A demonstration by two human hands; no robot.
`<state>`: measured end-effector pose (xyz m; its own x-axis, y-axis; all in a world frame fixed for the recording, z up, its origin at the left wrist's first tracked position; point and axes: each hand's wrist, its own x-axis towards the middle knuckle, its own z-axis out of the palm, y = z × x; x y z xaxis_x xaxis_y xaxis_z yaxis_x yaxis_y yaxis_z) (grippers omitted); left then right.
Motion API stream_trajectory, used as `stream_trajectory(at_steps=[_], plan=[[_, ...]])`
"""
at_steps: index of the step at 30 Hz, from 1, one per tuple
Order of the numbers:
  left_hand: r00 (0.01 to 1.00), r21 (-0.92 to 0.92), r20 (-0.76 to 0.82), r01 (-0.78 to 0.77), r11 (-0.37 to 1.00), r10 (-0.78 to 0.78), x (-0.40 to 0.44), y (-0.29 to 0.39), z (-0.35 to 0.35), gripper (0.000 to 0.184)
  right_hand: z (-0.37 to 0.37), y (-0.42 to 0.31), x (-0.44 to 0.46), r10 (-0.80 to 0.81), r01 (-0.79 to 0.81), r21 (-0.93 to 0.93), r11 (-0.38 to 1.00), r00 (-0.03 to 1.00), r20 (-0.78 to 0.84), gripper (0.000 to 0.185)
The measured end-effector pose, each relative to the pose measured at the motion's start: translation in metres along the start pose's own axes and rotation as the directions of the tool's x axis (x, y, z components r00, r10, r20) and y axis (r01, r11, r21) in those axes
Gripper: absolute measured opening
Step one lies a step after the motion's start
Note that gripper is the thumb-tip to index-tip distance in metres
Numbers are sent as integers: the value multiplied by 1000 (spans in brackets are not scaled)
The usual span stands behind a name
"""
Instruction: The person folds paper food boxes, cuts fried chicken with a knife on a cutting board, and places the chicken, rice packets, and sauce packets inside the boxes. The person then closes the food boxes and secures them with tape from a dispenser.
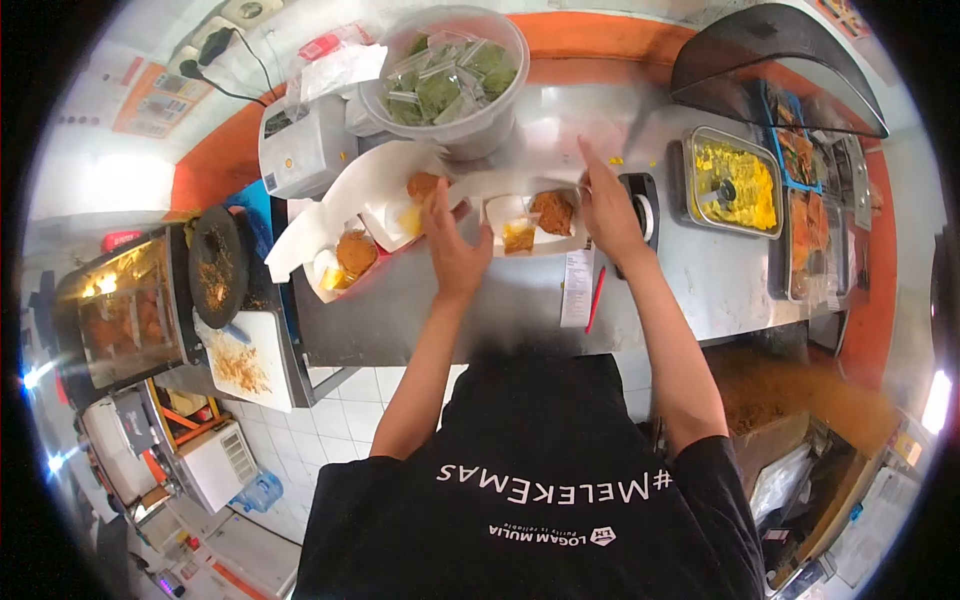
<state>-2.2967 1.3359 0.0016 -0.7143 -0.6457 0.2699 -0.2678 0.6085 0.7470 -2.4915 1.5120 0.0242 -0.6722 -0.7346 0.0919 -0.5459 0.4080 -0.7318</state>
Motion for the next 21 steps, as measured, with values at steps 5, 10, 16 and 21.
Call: stream_trajectory(at_steps=[5, 10, 16, 21], plan=[[834, 125, 512, -309, 943, 206, 17, -33, -8, 69, 4, 22, -74, -101, 176, -318, 931, 966, 240, 75], [831, -112, 538, -95, 989, 141, -20, -30, 10, 77, 55, -3, -114, 187, -193, 40, 980, 975, 122, 87], [880, -241, 472, 74, 968, 50, 6, -21, 39, 86, 79, 18, -90, 242, -210, 302, 930, 968, -72, 73], [856, -160, 509, 194, 968, -88, 2, -9, 24, 92, 54, 16, -85, 198, -156, 383, 911, 978, -72, 59]])
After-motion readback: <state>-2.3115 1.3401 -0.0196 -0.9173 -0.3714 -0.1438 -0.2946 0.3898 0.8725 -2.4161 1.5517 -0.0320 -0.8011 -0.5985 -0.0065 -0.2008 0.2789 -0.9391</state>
